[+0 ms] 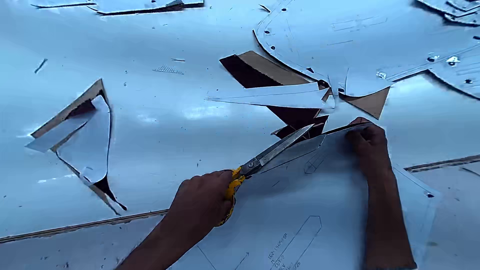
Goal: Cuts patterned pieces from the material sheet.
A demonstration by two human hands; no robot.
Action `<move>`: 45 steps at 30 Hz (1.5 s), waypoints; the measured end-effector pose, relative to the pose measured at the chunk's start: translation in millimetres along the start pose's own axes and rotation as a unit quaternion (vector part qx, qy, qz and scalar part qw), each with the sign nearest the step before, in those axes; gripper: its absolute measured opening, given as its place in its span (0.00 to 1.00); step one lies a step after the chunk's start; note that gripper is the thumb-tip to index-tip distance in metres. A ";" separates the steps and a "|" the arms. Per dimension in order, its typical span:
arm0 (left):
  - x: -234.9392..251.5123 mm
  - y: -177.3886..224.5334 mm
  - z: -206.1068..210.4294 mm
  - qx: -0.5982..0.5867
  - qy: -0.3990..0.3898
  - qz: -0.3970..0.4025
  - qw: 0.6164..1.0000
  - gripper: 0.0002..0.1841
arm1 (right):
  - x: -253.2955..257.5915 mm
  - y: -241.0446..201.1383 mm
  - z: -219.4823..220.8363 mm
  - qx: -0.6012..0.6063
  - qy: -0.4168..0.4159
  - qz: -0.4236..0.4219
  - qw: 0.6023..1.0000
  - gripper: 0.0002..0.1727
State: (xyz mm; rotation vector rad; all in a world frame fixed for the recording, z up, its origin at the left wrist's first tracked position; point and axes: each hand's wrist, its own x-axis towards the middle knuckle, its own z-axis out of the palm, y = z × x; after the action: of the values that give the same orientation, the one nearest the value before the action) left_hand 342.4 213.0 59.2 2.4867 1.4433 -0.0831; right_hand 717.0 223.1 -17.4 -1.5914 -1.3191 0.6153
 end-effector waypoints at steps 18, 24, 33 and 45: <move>2.4 -3.5 2.0 -0.013 0.007 0.005 1.000 0.16 | 1.0 -0.7 -1.0 0.003 -0.008 -0.003 1.000 0.02; 3.9 -9.5 2.0 -0.044 0.019 0.014 0.999 0.14 | -0.4 -3.2 0.3 0.010 0.001 0.018 1.000 0.06; -4.5 -45.8 13.9 -0.307 0.071 -0.036 0.948 0.22 | 1.3 -7.2 4.1 -0.037 0.021 0.056 0.998 0.11; -0.3 -33.8 20.6 -0.228 0.153 -0.007 0.961 0.23 | -3.5 -8.8 3.1 -0.004 -0.001 0.037 0.999 0.05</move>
State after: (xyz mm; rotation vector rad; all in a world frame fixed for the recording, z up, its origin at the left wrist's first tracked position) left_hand 314.9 223.4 32.6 2.1678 1.3941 0.5906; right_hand 709.2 220.7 -11.6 -1.6521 -1.2704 0.6576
